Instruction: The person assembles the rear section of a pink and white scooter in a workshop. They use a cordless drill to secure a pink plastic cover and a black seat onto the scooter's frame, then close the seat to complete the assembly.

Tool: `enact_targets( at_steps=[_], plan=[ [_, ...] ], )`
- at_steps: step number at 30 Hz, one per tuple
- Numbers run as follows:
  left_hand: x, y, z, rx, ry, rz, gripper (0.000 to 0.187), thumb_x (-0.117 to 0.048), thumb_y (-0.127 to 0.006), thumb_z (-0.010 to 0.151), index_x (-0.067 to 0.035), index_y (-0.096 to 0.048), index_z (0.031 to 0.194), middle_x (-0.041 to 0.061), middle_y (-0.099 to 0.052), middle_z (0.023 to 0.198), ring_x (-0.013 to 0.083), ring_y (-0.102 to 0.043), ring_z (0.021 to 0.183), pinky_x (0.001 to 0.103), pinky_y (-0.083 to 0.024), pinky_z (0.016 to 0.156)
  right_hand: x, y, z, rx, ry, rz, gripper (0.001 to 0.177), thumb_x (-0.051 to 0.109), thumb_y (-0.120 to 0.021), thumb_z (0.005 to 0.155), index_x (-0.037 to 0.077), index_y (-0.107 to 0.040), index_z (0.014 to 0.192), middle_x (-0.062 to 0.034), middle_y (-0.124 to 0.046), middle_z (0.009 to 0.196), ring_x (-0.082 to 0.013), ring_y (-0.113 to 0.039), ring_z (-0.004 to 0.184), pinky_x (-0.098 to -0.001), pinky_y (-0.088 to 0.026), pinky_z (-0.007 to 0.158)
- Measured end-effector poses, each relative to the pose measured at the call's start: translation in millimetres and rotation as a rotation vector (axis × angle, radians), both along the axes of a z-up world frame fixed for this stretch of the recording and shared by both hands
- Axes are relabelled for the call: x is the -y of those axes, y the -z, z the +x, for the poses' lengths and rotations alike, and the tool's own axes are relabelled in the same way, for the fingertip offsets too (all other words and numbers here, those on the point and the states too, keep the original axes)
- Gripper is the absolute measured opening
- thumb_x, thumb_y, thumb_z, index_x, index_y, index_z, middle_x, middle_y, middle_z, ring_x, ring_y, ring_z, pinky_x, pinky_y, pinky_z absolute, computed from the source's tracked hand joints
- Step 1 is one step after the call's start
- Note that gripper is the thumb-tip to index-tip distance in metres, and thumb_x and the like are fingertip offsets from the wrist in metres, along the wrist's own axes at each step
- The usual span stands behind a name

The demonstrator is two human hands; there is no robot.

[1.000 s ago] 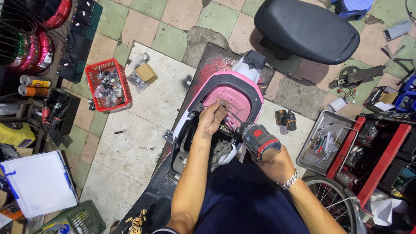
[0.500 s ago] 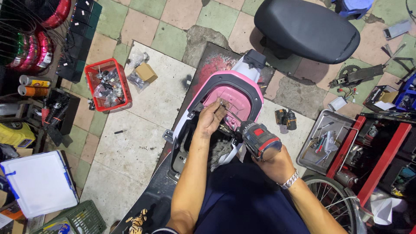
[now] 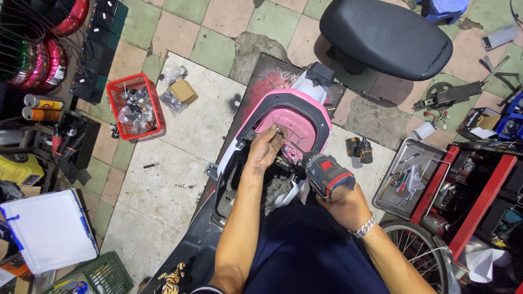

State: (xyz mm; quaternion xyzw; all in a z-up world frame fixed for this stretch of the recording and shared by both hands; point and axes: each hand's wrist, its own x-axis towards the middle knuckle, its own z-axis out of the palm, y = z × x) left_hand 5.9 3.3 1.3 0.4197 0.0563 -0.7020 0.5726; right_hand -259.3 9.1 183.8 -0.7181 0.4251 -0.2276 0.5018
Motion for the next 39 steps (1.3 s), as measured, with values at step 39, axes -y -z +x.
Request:
enact_targets(
  at_steps=[39],
  plan=[
    [-4.1,14.2,-0.1,0.033,-0.08,-0.176,0.023,-0.022,-0.063,0.105,0.001,-0.069,0.109,0.014,-0.073,0.101,0.0157,-0.071,0.086,0.024,-0.056,0.069,-1.6,4.8,-1.8,0.074,0.013,0.228,0.026,-0.003,-0.078,0.075,0.008,-0.07,0.096,-0.0029,-0.07,0.088,-0.0159,-0.069,0.078,-0.0308,-0.057,0.07]
  ],
)
